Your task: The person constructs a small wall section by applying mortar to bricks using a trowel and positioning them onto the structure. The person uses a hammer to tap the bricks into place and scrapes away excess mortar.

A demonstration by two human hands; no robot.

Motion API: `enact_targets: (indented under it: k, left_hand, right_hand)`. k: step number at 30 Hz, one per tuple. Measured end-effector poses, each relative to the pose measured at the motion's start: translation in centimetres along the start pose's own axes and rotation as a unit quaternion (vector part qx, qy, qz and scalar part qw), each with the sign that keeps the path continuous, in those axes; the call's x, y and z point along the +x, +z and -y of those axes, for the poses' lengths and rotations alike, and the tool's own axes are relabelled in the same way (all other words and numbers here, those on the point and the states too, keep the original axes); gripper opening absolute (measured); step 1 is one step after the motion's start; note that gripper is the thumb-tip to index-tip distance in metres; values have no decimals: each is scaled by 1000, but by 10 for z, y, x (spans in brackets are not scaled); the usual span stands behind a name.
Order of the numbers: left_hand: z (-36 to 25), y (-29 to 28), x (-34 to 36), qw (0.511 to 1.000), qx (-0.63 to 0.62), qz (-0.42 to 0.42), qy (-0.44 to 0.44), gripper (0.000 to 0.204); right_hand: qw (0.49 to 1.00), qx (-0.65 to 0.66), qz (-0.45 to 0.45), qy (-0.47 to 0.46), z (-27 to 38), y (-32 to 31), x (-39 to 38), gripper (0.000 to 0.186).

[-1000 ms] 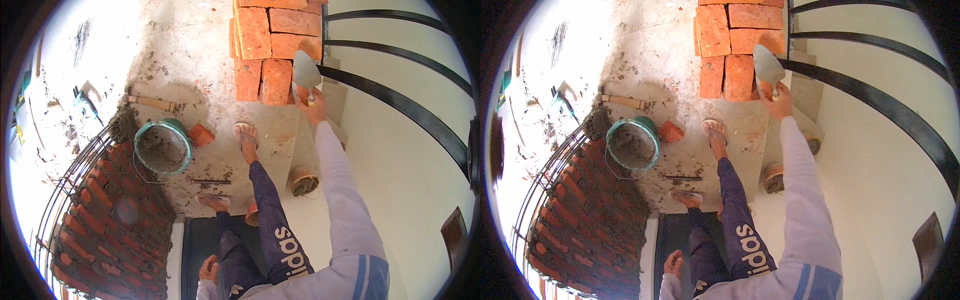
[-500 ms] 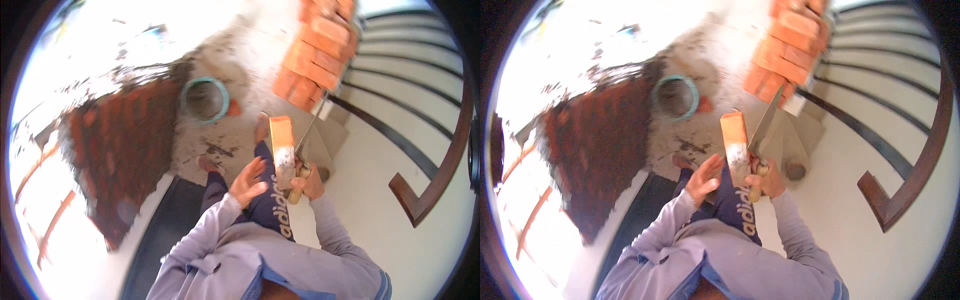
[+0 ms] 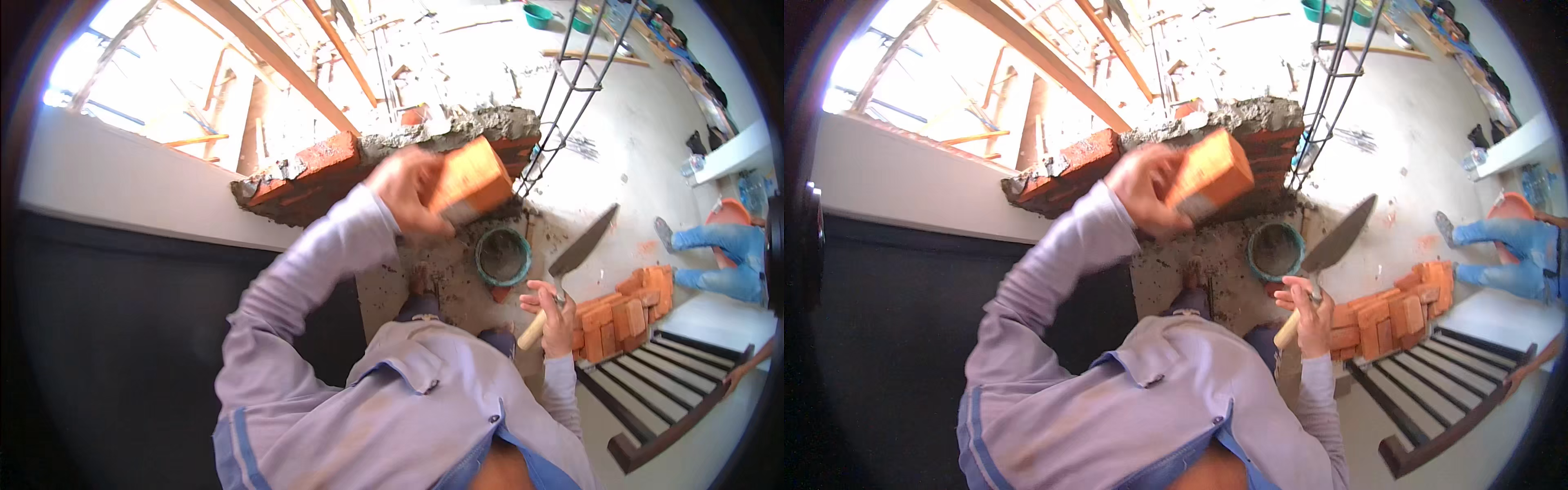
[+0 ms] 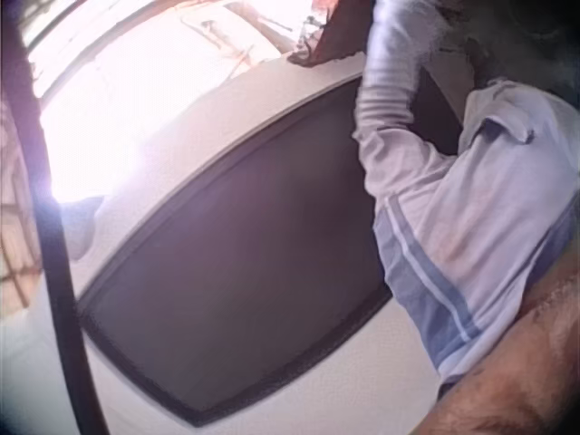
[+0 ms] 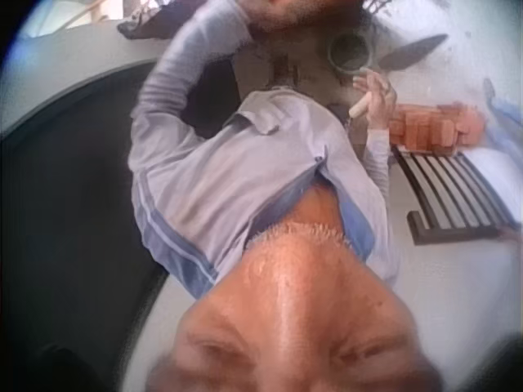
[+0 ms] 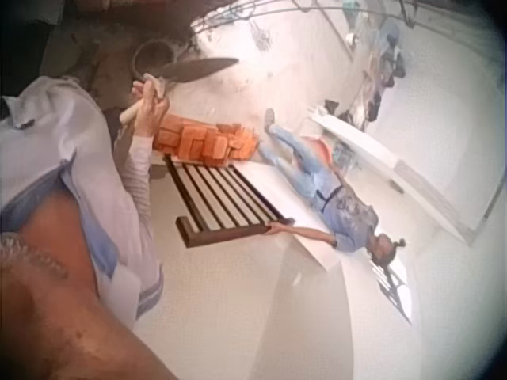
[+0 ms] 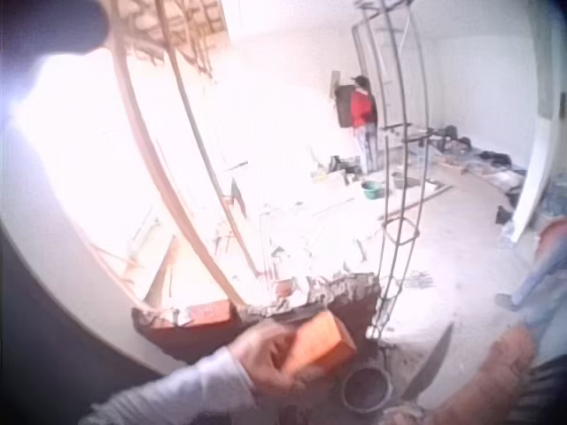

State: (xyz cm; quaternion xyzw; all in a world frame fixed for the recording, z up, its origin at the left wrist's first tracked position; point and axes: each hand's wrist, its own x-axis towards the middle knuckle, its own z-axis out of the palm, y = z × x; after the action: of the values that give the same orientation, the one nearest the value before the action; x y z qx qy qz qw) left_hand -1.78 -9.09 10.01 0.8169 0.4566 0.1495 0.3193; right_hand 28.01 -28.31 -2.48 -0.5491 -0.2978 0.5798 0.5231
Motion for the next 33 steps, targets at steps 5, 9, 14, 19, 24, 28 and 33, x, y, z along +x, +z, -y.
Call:
enact_targets:
  k: [5,9,14,19,24,28,33]
  left_hand:
    - [161,-74,73,978,169,-83,92,93]
    - [188,-77,120,973,216,-29,82,96]
    - [210,-61,129,972,223,24,70,96]
    - [220,-49,128,971,226,30,77,97]
    - [225,-38,130,969,236,14,76,98]
    - [230,-45,117,972,230,21,49,102]
    - [247,-67,66,959,279,-29,42,104]
  right_hand:
    - [996,-63,-6,69,-22,89,14,35]
    - [996,-21,-59,60,-21,138,12,38]
    - [990,-26,-118,73,-30,155,1,38]
    - [983,-20,-169,68,-30,172,0,39]
    - [986,-48,-136,81,-9,194,8,32]
    - [996,-49,-42,-62,26,216,19,21]
    - [868,-424,-85,-245,50,240,30,49]
